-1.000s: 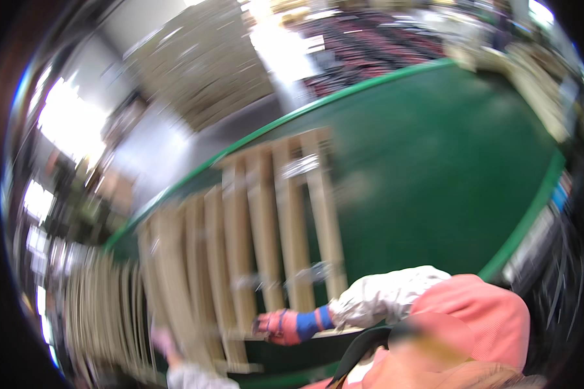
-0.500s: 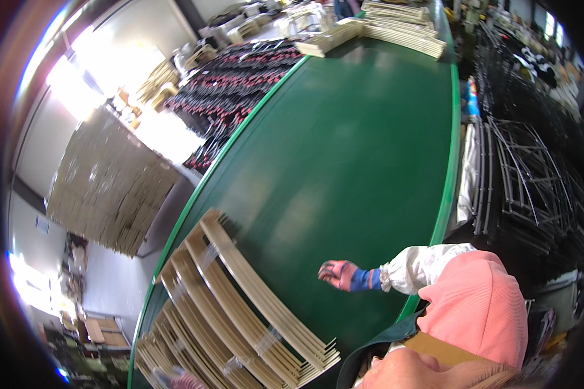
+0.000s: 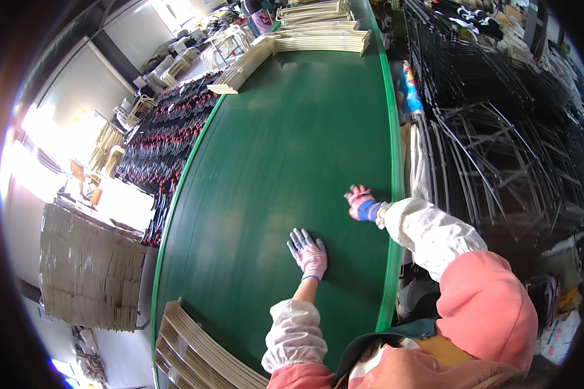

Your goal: The person assembles small wooden frames by joining pieces with a press machine, then moves the finished frames onto a green conveyor belt. They repeatedly pick up frame components, align them under the press, and transfer completed units to the belt.

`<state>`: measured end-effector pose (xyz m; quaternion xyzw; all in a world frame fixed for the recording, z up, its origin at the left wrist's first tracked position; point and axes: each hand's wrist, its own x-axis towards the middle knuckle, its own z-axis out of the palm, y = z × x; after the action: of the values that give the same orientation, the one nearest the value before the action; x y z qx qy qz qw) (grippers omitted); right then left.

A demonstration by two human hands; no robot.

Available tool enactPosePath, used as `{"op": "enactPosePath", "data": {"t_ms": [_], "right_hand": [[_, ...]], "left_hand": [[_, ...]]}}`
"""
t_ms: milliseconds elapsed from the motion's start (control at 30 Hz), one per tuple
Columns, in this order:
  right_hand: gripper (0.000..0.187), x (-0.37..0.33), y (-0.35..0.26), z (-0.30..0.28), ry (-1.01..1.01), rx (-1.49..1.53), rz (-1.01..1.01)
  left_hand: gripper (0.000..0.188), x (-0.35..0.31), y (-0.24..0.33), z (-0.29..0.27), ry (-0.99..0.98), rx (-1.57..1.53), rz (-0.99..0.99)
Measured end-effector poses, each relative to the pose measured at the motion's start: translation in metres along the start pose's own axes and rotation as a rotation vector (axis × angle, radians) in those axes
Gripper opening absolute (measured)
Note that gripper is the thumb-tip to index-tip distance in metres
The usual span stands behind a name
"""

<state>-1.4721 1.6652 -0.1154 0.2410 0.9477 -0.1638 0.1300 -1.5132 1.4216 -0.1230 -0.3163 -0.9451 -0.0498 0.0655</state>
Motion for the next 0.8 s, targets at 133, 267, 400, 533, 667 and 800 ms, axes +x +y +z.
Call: {"op": "enactPosePath", "data": {"t_ms": [133,267,400,533,667,800], "right_hand": [[0.065,0.052,0.081,-0.037,0.024,-0.191,0.104],[0.080,0.098,0.132,-0.055,0.214,-0.120,0.174],[0.083,0.117,0.151,-0.056,0.320,-0.114,0.155],[0.084,0.133,0.179,-0.064,0.324,-0.115,0.185],[0.087,0.167,0.221,-0.078,0.226,-0.212,0.279],[0.088,0.205,0.225,-0.089,0.170,-0.447,0.157]], "left_hand": [[0.062,0.026,0.020,0.023,-0.008,-0.052,-0.015],[0.064,0.027,0.016,0.015,-0.056,-0.077,-0.020],[0.063,0.031,0.019,0.004,-0.084,-0.132,-0.010],[0.062,0.038,0.019,0.008,-0.182,-0.139,-0.061],[0.061,0.033,0.015,0.009,-0.102,-0.186,0.015],[0.061,0.052,0.034,-0.005,-0.354,0.038,-0.033]]}}
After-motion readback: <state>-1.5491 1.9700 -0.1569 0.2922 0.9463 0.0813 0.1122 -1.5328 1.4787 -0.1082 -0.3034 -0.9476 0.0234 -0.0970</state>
